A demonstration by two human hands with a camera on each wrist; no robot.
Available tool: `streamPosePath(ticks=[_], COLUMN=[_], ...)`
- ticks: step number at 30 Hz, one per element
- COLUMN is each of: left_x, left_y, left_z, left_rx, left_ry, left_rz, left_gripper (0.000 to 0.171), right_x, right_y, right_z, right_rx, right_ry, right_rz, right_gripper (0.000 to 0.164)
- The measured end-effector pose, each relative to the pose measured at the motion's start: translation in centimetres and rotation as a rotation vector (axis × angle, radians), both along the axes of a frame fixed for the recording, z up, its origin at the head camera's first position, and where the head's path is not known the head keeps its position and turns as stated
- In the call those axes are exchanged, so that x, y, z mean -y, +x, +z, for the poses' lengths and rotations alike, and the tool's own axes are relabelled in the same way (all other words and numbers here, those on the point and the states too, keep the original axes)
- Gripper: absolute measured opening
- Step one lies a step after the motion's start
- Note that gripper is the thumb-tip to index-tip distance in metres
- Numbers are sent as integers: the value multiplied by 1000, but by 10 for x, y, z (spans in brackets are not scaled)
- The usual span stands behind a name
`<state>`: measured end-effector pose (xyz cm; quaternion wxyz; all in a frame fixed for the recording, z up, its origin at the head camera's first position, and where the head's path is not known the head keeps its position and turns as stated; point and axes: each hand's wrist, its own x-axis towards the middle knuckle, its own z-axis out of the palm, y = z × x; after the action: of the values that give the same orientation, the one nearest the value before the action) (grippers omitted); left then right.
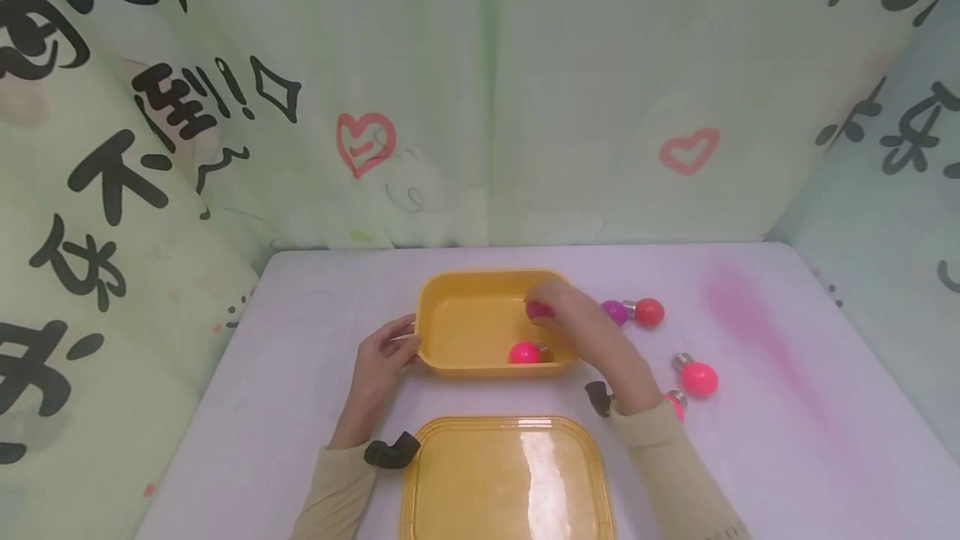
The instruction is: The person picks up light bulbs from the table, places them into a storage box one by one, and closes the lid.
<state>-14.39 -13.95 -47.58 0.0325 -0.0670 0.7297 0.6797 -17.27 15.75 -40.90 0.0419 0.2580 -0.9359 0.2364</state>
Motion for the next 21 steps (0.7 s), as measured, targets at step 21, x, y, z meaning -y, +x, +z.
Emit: streamPosePath(ticks=[21], left_x=[1], left_y=[-1], left_z=[-3], left_rx=[-4], left_ry=[13], left_rz=[1], left_gripper=[41], right_x=[10], right_y=[-3], right_z=[-15], right_rx=[154], right_ry=[28], right_rz=[-17], right_gripper=[24])
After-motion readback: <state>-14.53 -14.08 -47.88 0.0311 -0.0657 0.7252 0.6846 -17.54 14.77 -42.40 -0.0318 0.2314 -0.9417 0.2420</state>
